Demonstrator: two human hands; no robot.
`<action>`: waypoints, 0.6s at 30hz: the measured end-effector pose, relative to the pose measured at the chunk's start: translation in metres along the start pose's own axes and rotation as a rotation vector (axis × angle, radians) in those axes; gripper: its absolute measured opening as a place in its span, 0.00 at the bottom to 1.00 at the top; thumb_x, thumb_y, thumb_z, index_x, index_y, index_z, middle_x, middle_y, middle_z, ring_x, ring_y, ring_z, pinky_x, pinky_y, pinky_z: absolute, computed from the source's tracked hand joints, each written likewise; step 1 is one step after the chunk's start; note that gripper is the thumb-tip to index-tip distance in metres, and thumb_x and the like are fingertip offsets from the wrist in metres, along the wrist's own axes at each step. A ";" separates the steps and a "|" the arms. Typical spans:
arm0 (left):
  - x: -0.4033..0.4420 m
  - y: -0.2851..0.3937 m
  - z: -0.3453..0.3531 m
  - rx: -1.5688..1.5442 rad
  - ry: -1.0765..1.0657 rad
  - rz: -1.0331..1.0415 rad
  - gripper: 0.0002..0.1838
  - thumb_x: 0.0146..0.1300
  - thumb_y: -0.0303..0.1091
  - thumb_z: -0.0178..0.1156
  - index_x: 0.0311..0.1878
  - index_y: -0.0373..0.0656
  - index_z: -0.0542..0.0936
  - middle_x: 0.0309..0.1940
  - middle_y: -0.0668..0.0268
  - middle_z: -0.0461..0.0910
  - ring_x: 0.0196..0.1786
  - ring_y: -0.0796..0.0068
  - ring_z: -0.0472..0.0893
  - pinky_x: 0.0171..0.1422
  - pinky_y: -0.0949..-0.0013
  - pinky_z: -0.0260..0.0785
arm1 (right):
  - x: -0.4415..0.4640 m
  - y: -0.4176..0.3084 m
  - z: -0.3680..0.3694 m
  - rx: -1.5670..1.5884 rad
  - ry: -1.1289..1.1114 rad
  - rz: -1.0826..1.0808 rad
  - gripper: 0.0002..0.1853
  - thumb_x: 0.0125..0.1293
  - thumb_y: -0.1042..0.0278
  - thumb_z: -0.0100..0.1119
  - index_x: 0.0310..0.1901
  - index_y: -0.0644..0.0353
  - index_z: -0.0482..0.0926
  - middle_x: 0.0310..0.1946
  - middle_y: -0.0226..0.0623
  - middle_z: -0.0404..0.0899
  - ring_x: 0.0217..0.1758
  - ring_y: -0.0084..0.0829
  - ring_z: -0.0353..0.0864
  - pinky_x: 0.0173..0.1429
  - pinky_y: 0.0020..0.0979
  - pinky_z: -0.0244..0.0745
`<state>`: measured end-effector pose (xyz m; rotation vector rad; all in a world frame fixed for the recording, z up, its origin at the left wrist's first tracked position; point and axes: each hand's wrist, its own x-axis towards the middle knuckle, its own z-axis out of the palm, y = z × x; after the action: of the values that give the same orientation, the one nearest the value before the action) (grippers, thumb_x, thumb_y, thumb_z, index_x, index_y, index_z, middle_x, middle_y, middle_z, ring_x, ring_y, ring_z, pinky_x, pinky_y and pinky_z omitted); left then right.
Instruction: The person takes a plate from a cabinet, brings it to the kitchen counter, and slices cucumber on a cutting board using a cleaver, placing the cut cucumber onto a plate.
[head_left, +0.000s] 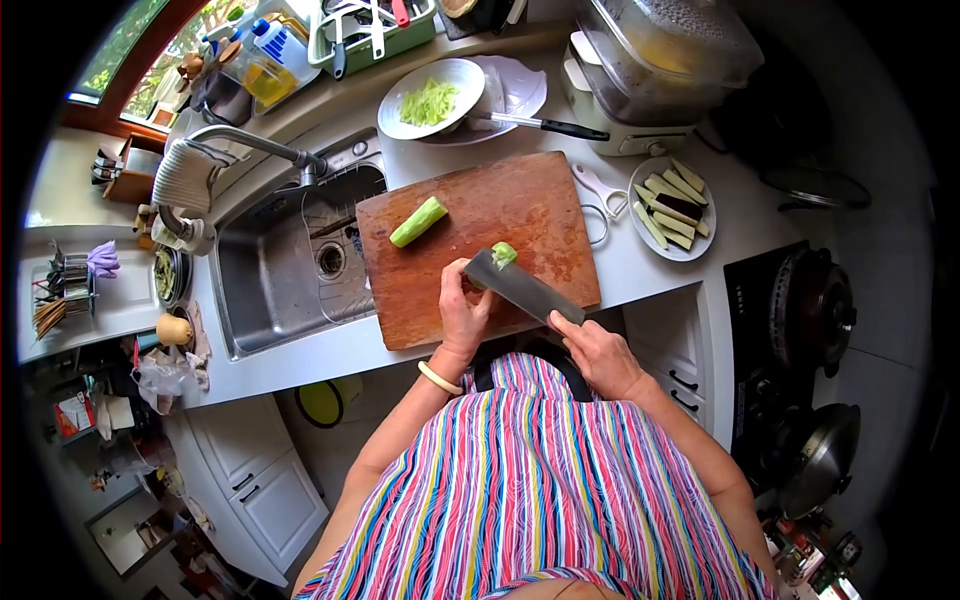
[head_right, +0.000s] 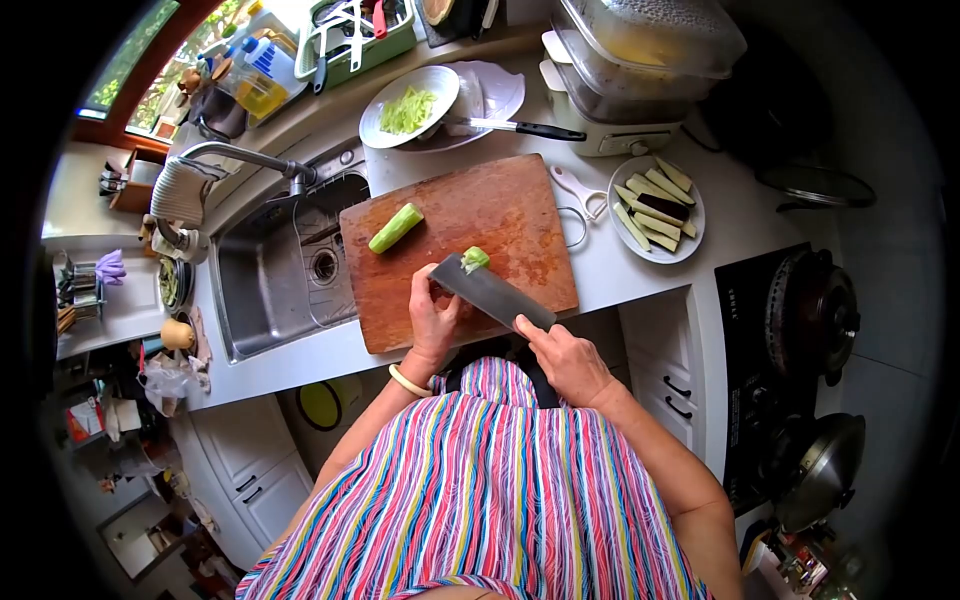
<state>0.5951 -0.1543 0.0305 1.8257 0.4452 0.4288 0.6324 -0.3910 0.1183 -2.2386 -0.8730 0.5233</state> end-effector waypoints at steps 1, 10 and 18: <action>0.000 0.001 0.001 -0.012 0.001 0.017 0.24 0.50 0.18 0.66 0.52 0.37 0.72 0.49 0.57 0.72 0.47 0.63 0.78 0.51 0.66 0.74 | 0.001 0.005 0.003 -0.002 0.031 0.001 0.25 0.66 0.71 0.57 0.65 0.46 0.71 0.30 0.45 0.73 0.32 0.49 0.78 0.38 0.44 0.76; 0.004 0.011 0.001 0.106 -0.067 0.073 0.23 0.51 0.19 0.64 0.53 0.38 0.73 0.49 0.55 0.73 0.49 0.59 0.78 0.51 0.65 0.75 | -0.001 -0.003 -0.005 0.035 0.011 0.011 0.25 0.65 0.71 0.57 0.64 0.47 0.72 0.30 0.47 0.74 0.34 0.51 0.78 0.39 0.44 0.76; 0.000 0.000 0.002 0.141 -0.054 0.172 0.25 0.51 0.19 0.64 0.55 0.37 0.73 0.51 0.55 0.74 0.52 0.57 0.78 0.53 0.65 0.74 | 0.004 0.011 0.003 0.020 0.047 0.000 0.26 0.65 0.72 0.57 0.65 0.45 0.71 0.30 0.46 0.73 0.33 0.50 0.78 0.39 0.44 0.76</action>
<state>0.5959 -0.1564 0.0302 2.0161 0.2883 0.4743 0.6386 -0.3934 0.1080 -2.2236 -0.8404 0.4761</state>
